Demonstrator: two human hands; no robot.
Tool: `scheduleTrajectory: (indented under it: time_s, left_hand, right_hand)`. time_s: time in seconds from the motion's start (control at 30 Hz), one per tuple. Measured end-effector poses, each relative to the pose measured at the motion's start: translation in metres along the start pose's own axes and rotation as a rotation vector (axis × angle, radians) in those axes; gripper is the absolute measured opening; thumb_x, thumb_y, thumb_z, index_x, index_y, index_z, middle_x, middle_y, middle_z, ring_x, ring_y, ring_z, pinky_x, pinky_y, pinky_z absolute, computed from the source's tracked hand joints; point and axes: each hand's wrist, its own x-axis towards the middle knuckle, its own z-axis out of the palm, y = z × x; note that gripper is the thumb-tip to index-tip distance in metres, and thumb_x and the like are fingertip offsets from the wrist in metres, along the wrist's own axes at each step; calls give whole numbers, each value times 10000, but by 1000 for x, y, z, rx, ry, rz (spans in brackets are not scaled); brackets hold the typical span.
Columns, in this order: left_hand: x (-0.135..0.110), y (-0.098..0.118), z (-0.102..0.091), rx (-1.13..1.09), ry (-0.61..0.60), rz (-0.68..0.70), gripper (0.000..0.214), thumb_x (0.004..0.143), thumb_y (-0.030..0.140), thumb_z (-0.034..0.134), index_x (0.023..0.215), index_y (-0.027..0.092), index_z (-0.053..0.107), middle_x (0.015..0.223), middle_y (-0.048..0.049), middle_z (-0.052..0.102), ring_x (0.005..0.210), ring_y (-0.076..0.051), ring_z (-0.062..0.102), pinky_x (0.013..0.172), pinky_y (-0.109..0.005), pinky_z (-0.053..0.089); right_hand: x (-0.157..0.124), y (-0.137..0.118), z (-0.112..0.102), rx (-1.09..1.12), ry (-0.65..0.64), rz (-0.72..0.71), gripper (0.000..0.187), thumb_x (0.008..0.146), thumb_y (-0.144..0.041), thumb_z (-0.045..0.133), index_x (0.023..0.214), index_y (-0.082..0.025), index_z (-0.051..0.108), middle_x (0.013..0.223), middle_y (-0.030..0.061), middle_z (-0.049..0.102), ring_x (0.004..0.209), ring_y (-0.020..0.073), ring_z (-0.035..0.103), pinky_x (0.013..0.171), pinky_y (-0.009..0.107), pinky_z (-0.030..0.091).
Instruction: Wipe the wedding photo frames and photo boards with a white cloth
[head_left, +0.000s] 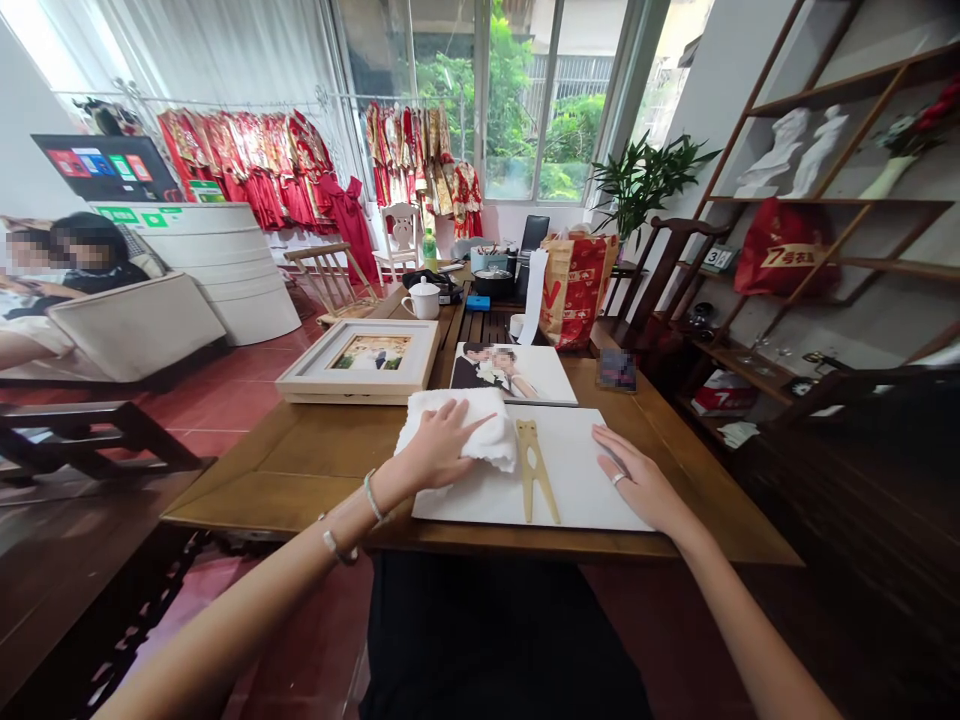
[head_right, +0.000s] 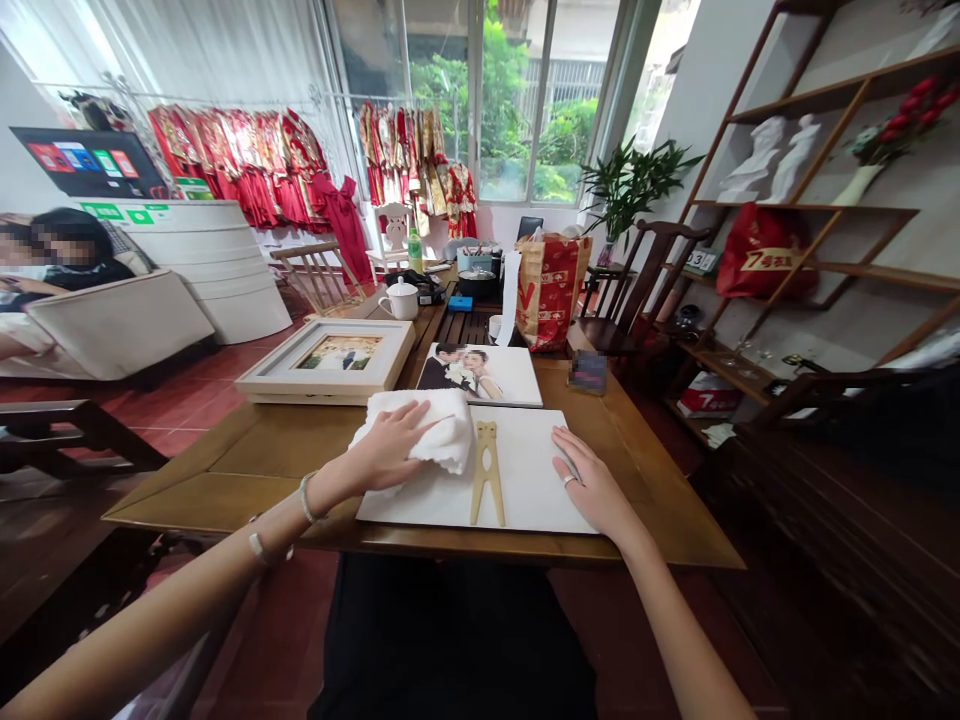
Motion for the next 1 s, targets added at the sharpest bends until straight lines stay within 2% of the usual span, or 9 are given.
scheduleTrajectory:
  time_s: [0.23,0.33,0.4,0.47,0.63,0.77,0.87,1.0]
  left_hand:
    - [-77,44,-9,-89,-85,49,960,579,156,531,1448,342,170,1533,-90,112,1374,-388,104,1034,-560,215]
    - [-94,56,-15,-106,-152,56,1015,534,126,519,1446,368,144,1544,-72,57,1384,-381,59,1042,-571,189]
    - [-92,58,-18,-100,-170,62,1013,539,123,525,1448,358,146,1541,-86,72,1382,-383,67,1043,-571,185]
    - [-80,55,-19,-84,-158,72,980,571,135,542,1452,332,159,1529,-117,116,1375,-393,99,1042,-567,193]
    - [-23,38,-10,-5,-63,67,812,725,233,559,1454,261,202,1464,-175,260,1342,-399,207,1004,-571,260]
    - [9,31,-3,46,-21,-3,747,783,245,534,1454,191,210,1440,-224,281,1333,-404,232,996,-575,273]
    - [6,40,-1,52,-41,-33,771,764,226,549,1451,158,208,1461,-239,236,1348,-417,186,1019,-576,247]
    - [-31,65,-6,9,-129,-31,879,675,204,588,1452,163,179,1501,-230,135,1364,-433,77,1049,-609,169]
  right_hand:
    - [-1,7,-6,0,3,9,429,910,-397,407,1306,-259,501,1422,55,448,1330,246,379,1127,476,274]
    - [-2,7,-8,-6,7,3,427,910,-383,407,1304,-251,503,1414,61,458,1330,241,380,1129,468,273]
    - [-3,6,-8,-12,10,1,423,911,-375,405,1303,-251,504,1410,61,463,1329,237,383,1130,463,273]
    - [-3,5,-8,-17,11,3,423,911,-373,402,1302,-247,505,1409,62,464,1328,236,384,1130,460,274]
    - [-3,4,-7,-26,7,0,423,912,-374,404,1305,-251,501,1412,63,461,1326,236,387,1124,472,279]
    - [-2,7,-5,-25,2,1,431,910,-381,406,1307,-243,500,1420,67,450,1328,233,384,1125,460,281]
    - [-2,9,-3,-19,-2,10,442,907,-382,406,1305,-217,506,1414,79,456,1331,243,378,1130,458,270]
    - [0,10,-2,4,10,4,437,904,-377,413,1304,-228,508,1413,71,459,1330,246,379,1131,467,262]
